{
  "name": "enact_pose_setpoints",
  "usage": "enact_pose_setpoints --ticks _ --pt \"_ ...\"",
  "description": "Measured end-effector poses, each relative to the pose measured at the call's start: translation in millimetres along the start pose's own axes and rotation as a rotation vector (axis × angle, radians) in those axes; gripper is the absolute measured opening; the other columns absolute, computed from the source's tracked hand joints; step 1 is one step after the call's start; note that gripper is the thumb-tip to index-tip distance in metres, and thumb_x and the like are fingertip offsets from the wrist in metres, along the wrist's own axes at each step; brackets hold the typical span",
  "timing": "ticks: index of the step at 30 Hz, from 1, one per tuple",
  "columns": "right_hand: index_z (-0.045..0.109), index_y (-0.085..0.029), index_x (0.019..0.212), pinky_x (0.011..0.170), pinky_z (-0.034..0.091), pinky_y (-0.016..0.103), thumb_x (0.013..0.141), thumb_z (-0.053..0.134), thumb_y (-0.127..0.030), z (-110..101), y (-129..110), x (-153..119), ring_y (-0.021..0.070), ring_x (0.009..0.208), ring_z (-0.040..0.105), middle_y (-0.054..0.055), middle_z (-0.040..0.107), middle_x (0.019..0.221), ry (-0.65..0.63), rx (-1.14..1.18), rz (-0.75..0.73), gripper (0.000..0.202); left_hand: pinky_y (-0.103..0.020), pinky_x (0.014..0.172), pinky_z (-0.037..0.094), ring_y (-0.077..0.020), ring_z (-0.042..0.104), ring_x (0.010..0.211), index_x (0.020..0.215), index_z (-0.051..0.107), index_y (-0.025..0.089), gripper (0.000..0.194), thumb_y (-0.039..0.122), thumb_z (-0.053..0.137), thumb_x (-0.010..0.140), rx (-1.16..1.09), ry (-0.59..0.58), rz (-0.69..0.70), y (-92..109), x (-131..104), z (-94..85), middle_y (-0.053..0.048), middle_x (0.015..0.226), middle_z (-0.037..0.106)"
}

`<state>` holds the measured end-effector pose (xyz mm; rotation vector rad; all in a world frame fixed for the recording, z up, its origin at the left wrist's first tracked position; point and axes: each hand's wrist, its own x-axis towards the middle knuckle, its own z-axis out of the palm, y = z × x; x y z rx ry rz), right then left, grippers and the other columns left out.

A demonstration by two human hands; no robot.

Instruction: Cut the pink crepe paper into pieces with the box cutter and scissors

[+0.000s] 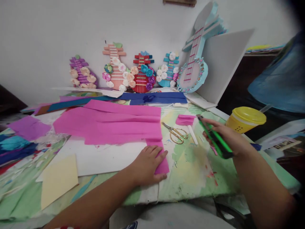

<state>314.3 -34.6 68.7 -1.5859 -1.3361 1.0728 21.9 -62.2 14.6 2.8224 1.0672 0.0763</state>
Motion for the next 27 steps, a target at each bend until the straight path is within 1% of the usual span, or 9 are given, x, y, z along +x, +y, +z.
enact_pose_setpoints --ticks 2,5,8,11,14,16,18,20,27 --pt "0.046 -0.032 0.112 0.047 0.039 0.024 0.069 0.045 -0.039 -9.0 -5.2 -10.0 0.0105 0.05 0.053 0.001 0.06 0.068 -0.043 0.396 -0.015 0.043 -0.042 0.095 0.025 -0.0283 0.031 0.117 0.13 0.028 0.016 0.069 0.053 0.045 0.074 0.001 0.028 -0.002 1.3 -0.2 -0.5 -0.014 0.13 0.036" --pt "0.052 -0.033 0.102 0.055 0.04 0.028 0.067 0.031 -0.064 -3.2 -13.8 -16.7 0.0119 0.063 0.057 0.003 0.063 0.079 -0.144 0.615 -0.076 0.051 -0.039 0.087 0.033 -0.0258 0.042 0.104 0.124 0.036 0.013 0.06 0.044 0.049 0.075 0.025 0.085 -0.038 6.0 -1.4 -3.2 -0.013 0.114 0.048" --pt "0.054 -0.034 0.099 0.059 0.039 0.034 0.053 0.01 -0.083 25.7 -19.3 -14.9 0.0157 0.075 0.058 0.004 0.061 0.094 -0.295 0.665 -0.148 0.08 -0.038 0.076 0.037 -0.0241 0.046 0.089 0.11 0.048 0.014 0.043 0.04 0.05 0.075 0.075 0.128 -0.059 10.1 -3.6 -4.5 -0.01 0.096 0.053" --pt "0.052 -0.033 0.103 0.062 0.039 0.034 0.041 0.014 -0.088 64.0 -20.1 -9.5 0.0195 0.09 0.053 0.004 0.052 0.113 -0.488 0.778 -0.205 0.091 -0.035 0.069 0.037 -0.0216 0.046 0.08 0.092 0.056 0.017 0.026 0.037 0.045 0.079 0.109 0.152 -0.025 10.0 -5.7 -1.2 -0.006 0.082 0.053" --pt "0.052 -0.03 0.099 0.06 0.039 0.03 0.047 0.032 -0.083 96.9 -20.2 0.8 0.0169 0.085 0.054 0.004 0.056 0.105 -0.489 0.868 -0.246 0.077 -0.033 0.064 0.035 -0.0191 0.046 0.073 0.079 0.056 0.018 0.021 0.031 0.041 0.082 0.129 0.193 0.028 6.2 -6.1 4.7 -0.004 0.073 0.052" --pt "0.053 -0.028 0.086 0.049 0.035 0.022 0.056 0.052 -0.067 114.4 -22.6 13.1 0.0091 0.056 0.052 -0.002 0.06 0.07 -0.36 0.927 -0.236 0.049 -0.033 0.062 0.033 -0.0185 0.045 0.071 0.073 0.055 0.018 0.018 0.027 0.041 0.081 0.143 0.224 0.052 3.5 -5.9 7.8 -0.003 0.07 0.051" --pt "0.05 -0.026 0.074 0.038 0.023 0.017 0.062 0.063 -0.047 130.4 -27.3 30.1 0.0035 0.033 0.029 -0.01 0.04 0.038 -0.25 0.967 -0.23 0.027 -0.033 0.062 0.032 -0.018 0.045 0.07 0.07 0.054 0.017 0.016 0.025 0.043 0.08 0.157 0.243 0.069 1.8 -5.7 9.5 -0.002 0.069 0.05" --pt "0.046 -0.023 0.066 0.034 0.012 0.018 0.064 0.062 -0.043 146.6 -32.6 49.5 0.0035 0.03 0.014 -0.012 0.026 0.031 -0.185 0.981 -0.211 0.026 -0.032 0.06 0.031 -0.0175 0.045 0.068 0.069 0.052 0.017 0.013 0.023 0.046 0.079 0.173 0.244 0.095 1.2 -5.8 10.2 -0.002 0.068 0.049" --pt "0.049 -0.021 0.072 0.041 0.028 0.02 0.069 0.055 -0.041 197.3 -34.0 105.0 0.0057 0.039 0.037 -0.007 0.045 0.042 -0.501 0.78 -0.032 0.021 -0.031 0.059 0.031 -0.0171 0.045 0.067 0.072 0.05 0.017 0.01 0.021 0.046 0.08 0.175 0.26 0.136 0.9 -5.7 11.3 -0.002 0.068 0.049"
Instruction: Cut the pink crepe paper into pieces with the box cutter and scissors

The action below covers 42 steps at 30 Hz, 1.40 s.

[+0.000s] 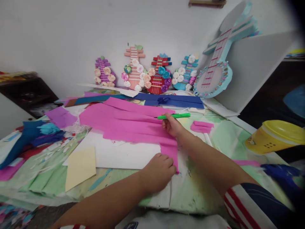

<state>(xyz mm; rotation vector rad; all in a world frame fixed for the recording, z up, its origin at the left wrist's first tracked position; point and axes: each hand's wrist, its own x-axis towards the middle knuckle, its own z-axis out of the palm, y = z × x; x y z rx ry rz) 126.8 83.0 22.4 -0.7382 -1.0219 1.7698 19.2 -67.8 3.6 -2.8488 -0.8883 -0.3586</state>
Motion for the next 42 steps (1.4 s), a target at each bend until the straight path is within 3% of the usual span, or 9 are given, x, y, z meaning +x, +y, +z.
enact_pose_setpoints --ticks 4,11,18,23,26,29,34,39,42 --pt "0.049 -0.02 0.065 0.051 0.037 0.023 0.069 0.054 -0.035 -6.3 10.0 25.8 0.0058 0.039 0.037 -0.008 0.04 0.038 -0.032 -0.003 0.034 0.017 -0.031 0.06 0.033 -0.0169 0.045 0.067 0.073 0.05 0.017 0.004 0.018 0.049 0.078 -0.019 -0.031 0.015 -1.1 0.4 0.4 -0.002 0.068 0.049" --pt "0.049 -0.02 0.067 0.039 0.026 0.021 0.065 0.053 -0.03 -11.0 9.9 51.7 0.0047 0.033 0.019 -0.01 0.026 0.034 -0.024 0.016 0.037 0.01 -0.03 0.058 0.033 -0.0158 0.043 0.064 0.071 0.048 0.016 0.003 0.017 0.049 0.074 -0.034 -0.073 0.025 -5.0 2.2 -4.3 -0.002 0.067 0.047" --pt "0.048 -0.023 0.082 0.039 0.03 0.021 0.061 0.054 -0.026 -0.2 -22.0 21.6 0.0092 0.044 0.042 -0.004 0.05 0.053 -0.089 -0.022 0.164 0.022 -0.038 0.071 0.035 -0.0235 0.044 0.085 0.091 0.052 0.016 0.039 0.051 0.046 0.075 -0.072 -0.076 -0.166 -4.7 5.4 -9.4 -0.007 0.089 0.051" --pt "0.052 -0.022 0.079 0.043 0.035 0.021 0.063 0.061 -0.033 -6.2 -35.7 -13.6 0.0112 0.056 0.052 -0.002 0.057 0.064 -0.059 0.011 0.183 0.021 -0.034 0.064 0.036 -0.0195 0.046 0.075 0.079 0.053 0.018 0.012 0.028 0.046 0.08 -0.031 -0.111 -0.103 -6.8 2.1 -4.9 -0.003 0.076 0.051" --pt "0.051 -0.02 0.07 0.038 0.027 0.017 0.061 0.065 -0.035 -8.8 -32.1 -24.8 0.0054 0.046 0.042 -0.004 0.05 0.054 0.059 0.136 0.101 0.023 -0.03 0.057 0.036 -0.0164 0.046 0.063 0.076 0.053 0.017 0.011 0.019 0.043 0.08 -0.031 -0.044 -0.059 -11.0 -1.8 -3.9 -0.002 0.066 0.05" --pt "0.047 -0.018 0.061 0.035 0.02 0.017 0.059 0.067 -0.028 -8.6 -24.3 -26.3 0.0036 0.041 0.033 -0.006 0.041 0.045 0.136 0.248 0.056 0.023 -0.029 0.054 0.036 -0.0155 0.047 0.061 0.081 0.055 0.015 0.015 0.014 0.04 0.081 0.032 0.127 -0.041 -14.1 -4.6 -9.6 -0.003 0.066 0.053" --pt "0.041 -0.018 0.056 0.036 0.021 0.018 0.057 0.062 -0.013 -7.4 -7.7 -21.8 0.003 0.039 0.029 -0.008 0.037 0.041 0.203 0.36 0.073 0.022 -0.029 0.055 0.038 -0.0154 0.049 0.063 0.086 0.054 0.011 0.016 0.011 0.039 0.082 0.151 0.3 0.031 -12.0 -6.0 -19.8 -0.006 0.071 0.056" --pt "0.041 -0.018 0.057 0.038 0.025 0.019 0.056 0.058 -0.011 -11.2 8.0 -20.6 0.0039 0.04 0.029 -0.008 0.04 0.042 0.195 0.378 0.098 0.019 -0.029 0.057 0.039 -0.0154 0.049 0.065 0.092 0.053 0.014 0.018 0.015 0.037 0.084 0.089 0.156 0.036 -8.7 -3.4 -13.5 -0.005 0.074 0.056" --pt "0.042 -0.018 0.058 0.041 0.028 0.02 0.057 0.059 -0.013 -15.2 12.6 -19.5 0.0047 0.041 0.031 -0.008 0.041 0.042 0.186 0.376 0.114 0.018 -0.031 0.063 0.04 -0.0177 0.049 0.071 0.093 0.053 0.014 0.017 0.015 0.046 0.077 0.014 0.007 -0.138 -11.0 -1.1 -11.2 -0.006 0.08 0.056"
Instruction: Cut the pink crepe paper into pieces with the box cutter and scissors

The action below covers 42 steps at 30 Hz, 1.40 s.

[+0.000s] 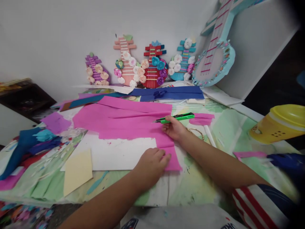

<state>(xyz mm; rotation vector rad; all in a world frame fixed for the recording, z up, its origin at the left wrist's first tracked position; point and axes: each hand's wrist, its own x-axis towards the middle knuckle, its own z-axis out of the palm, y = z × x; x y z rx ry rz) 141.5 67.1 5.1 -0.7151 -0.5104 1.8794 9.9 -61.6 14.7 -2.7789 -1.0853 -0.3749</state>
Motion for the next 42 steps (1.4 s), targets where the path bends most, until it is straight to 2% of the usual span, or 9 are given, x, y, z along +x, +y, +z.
enact_pose_setpoints --ticks 4,8,13,18,23,30,34,38,42 --pt "0.041 -0.019 0.059 0.044 0.031 0.02 0.059 0.059 -0.016 -3.0 -0.5 2.2 0.0053 0.041 0.031 -0.008 0.041 0.042 -0.009 0.008 0.013 0.018 -0.031 0.065 0.04 -0.0184 0.047 0.072 0.072 0.055 0.016 0.005 0.016 0.05 0.074 -0.053 -0.143 -0.219 -6.2 2.6 -2.6 -0.004 0.074 0.055" --pt "0.042 -0.019 0.06 0.046 0.032 0.02 0.059 0.059 -0.015 -4.1 -0.1 2.9 0.0051 0.042 0.03 -0.009 0.04 0.042 -0.025 0.015 0.016 0.017 -0.032 0.072 0.039 -0.0186 0.047 0.077 0.074 0.055 0.016 0.003 0.017 0.055 0.071 -0.117 -0.151 -0.2 -9.0 1.9 -2.1 -0.004 0.078 0.057" --pt "0.044 -0.019 0.06 0.048 0.034 0.021 0.059 0.059 -0.016 -5.3 1.6 3.2 0.005 0.042 0.031 -0.009 0.041 0.043 -0.031 0.014 0.017 0.015 -0.03 0.072 0.039 -0.017 0.048 0.079 0.083 0.058 0.017 0.012 0.023 0.057 0.073 -0.223 -0.17 -0.296 -13.5 0.6 -0.9 -0.003 0.083 0.057" --pt "0.045 -0.018 0.058 0.048 0.033 0.021 0.059 0.057 -0.014 -3.1 1.1 1.0 0.0049 0.043 0.03 -0.009 0.039 0.041 -0.044 0.007 0.015 0.013 -0.027 0.067 0.038 -0.0147 0.048 0.07 0.066 0.058 0.016 0.018 0.024 0.05 0.079 -0.252 -0.215 -0.268 -17.2 5.9 -7.1 -0.001 0.069 0.056" --pt "0.045 -0.018 0.058 0.049 0.034 0.021 0.059 0.057 -0.014 -2.8 1.2 0.0 0.0048 0.043 0.031 -0.009 0.04 0.042 -0.046 -0.002 0.018 0.012 -0.027 0.061 0.038 -0.0147 0.048 0.065 0.07 0.057 0.015 0.017 0.021 0.045 0.081 -0.17 -0.261 -0.283 -16.2 8.9 -3.2 -0.002 0.068 0.054" --pt "0.044 -0.018 0.057 0.051 0.037 0.022 0.059 0.059 -0.016 -4.5 1.8 1.7 0.0051 0.043 0.032 -0.008 0.041 0.042 -0.057 -0.004 0.035 0.014 -0.036 0.07 0.039 -0.0208 0.048 0.076 0.084 0.057 0.013 0.013 0.012 0.047 0.076 0.056 -0.104 -0.209 -18.3 3.7 8.5 -0.007 0.079 0.055" --pt "0.044 -0.018 0.057 0.05 0.037 0.021 0.059 0.059 -0.016 -4.8 1.7 1.2 0.005 0.043 0.033 -0.008 0.042 0.042 -0.062 0.002 0.039 0.015 -0.038 0.078 0.039 -0.0239 0.047 0.091 0.104 0.054 0.011 0.036 0.023 0.06 0.071 -0.009 -0.053 -0.251 -28.2 6.4 11.9 -0.011 0.097 0.057" --pt "0.043 -0.018 0.058 0.049 0.038 0.021 0.06 0.058 -0.018 -4.2 1.8 0.1 0.0049 0.043 0.034 -0.008 0.043 0.043 -0.073 -0.006 0.034 0.015 -0.037 0.078 0.039 -0.0209 0.048 0.09 0.096 0.061 0.021 0.027 0.018 0.06 0.069 -0.114 -0.04 -0.307 -35.1 7.9 15.3 -0.005 0.097 0.059" --pt "0.047 -0.019 0.065 0.043 0.035 0.02 0.059 0.059 -0.017 2.2 -7.3 -8.1 0.0059 0.043 0.039 -0.007 0.049 0.049 -0.11 -0.067 0.019 0.013 -0.038 0.079 0.037 -0.0219 0.047 0.091 0.091 0.061 0.019 0.026 0.015 0.061 0.065 -0.126 0.045 -0.183 -28.9 2.7 10.7 -0.004 0.093 0.06"
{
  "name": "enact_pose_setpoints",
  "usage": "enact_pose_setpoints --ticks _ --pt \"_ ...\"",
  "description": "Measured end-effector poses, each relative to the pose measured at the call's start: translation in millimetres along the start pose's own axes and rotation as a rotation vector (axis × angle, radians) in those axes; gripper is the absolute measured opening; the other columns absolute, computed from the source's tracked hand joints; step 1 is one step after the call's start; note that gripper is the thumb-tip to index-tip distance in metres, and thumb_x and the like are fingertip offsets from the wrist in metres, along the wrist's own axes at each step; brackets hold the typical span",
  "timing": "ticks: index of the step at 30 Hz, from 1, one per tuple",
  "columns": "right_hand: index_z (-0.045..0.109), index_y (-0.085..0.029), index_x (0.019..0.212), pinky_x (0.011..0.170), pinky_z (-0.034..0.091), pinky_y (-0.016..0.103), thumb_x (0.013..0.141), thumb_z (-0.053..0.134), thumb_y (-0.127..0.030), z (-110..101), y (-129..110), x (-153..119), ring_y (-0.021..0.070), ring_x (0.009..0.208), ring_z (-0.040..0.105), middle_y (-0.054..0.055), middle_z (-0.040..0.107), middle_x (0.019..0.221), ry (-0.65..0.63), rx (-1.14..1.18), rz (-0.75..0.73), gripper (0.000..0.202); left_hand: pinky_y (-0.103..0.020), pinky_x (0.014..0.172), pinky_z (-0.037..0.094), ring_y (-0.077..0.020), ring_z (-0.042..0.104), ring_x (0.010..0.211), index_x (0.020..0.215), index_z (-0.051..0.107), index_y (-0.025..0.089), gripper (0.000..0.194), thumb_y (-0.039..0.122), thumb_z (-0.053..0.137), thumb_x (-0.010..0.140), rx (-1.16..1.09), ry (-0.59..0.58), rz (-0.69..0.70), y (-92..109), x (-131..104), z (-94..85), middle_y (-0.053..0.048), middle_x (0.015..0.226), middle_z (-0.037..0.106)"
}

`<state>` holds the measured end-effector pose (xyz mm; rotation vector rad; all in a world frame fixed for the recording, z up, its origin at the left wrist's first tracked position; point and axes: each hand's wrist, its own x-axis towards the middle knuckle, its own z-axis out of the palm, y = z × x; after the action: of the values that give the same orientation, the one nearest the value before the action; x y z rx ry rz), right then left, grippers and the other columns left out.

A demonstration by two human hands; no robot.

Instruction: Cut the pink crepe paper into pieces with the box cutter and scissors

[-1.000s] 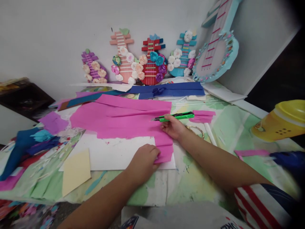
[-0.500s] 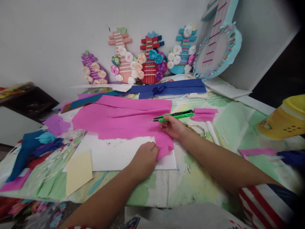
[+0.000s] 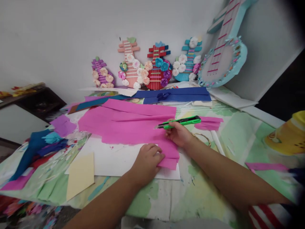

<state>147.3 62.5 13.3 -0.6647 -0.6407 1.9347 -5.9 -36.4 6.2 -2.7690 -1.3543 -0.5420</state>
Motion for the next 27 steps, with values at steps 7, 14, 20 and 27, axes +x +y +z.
enact_pose_setpoints --ticks 7,14,20,27 --pt "0.05 -0.02 0.077 0.047 0.046 0.024 0.062 0.062 -0.021 12.5 -20.9 -19.3 0.0151 0.069 0.059 -0.001 0.061 0.072 -0.066 -0.291 -0.036 0.019 -0.035 0.078 0.038 -0.0185 0.049 0.086 0.088 0.058 0.016 0.016 0.016 0.053 0.072 0.097 -0.036 0.197 16.1 -7.5 -7.3 -0.005 0.089 0.06" --pt "0.047 -0.02 0.072 0.047 0.04 0.014 0.056 0.067 -0.013 2.3 14.3 -32.3 0.0046 0.054 0.051 -0.008 0.053 0.059 0.145 -0.034 -0.029 0.027 -0.04 0.082 0.035 -0.0225 0.051 0.088 0.088 0.056 0.013 0.017 0.016 0.044 0.076 0.289 -0.1 0.29 32.6 -17.9 1.2 -0.01 0.094 0.059" --pt "0.046 -0.022 0.08 0.064 0.043 0.019 0.058 0.067 -0.011 -16.3 13.9 -23.2 0.0065 0.066 0.054 -0.006 0.057 0.068 -0.056 -0.241 -0.146 0.031 -0.04 0.074 0.037 -0.0246 0.052 0.083 0.096 0.054 0.011 0.025 0.021 0.041 0.077 0.295 -0.185 0.286 39.4 -20.0 -1.4 -0.015 0.099 0.057" --pt "0.049 -0.02 0.076 0.072 0.044 0.029 0.059 0.067 -0.014 -31.4 -15.7 -5.2 0.0107 0.073 0.057 -0.002 0.059 0.078 -0.173 -0.489 -0.214 0.026 -0.039 0.069 0.037 -0.0228 0.05 0.077 0.092 0.056 0.013 0.03 0.034 0.043 0.075 0.147 -0.237 0.225 45.3 -14.8 -14.5 -0.011 0.089 0.058"
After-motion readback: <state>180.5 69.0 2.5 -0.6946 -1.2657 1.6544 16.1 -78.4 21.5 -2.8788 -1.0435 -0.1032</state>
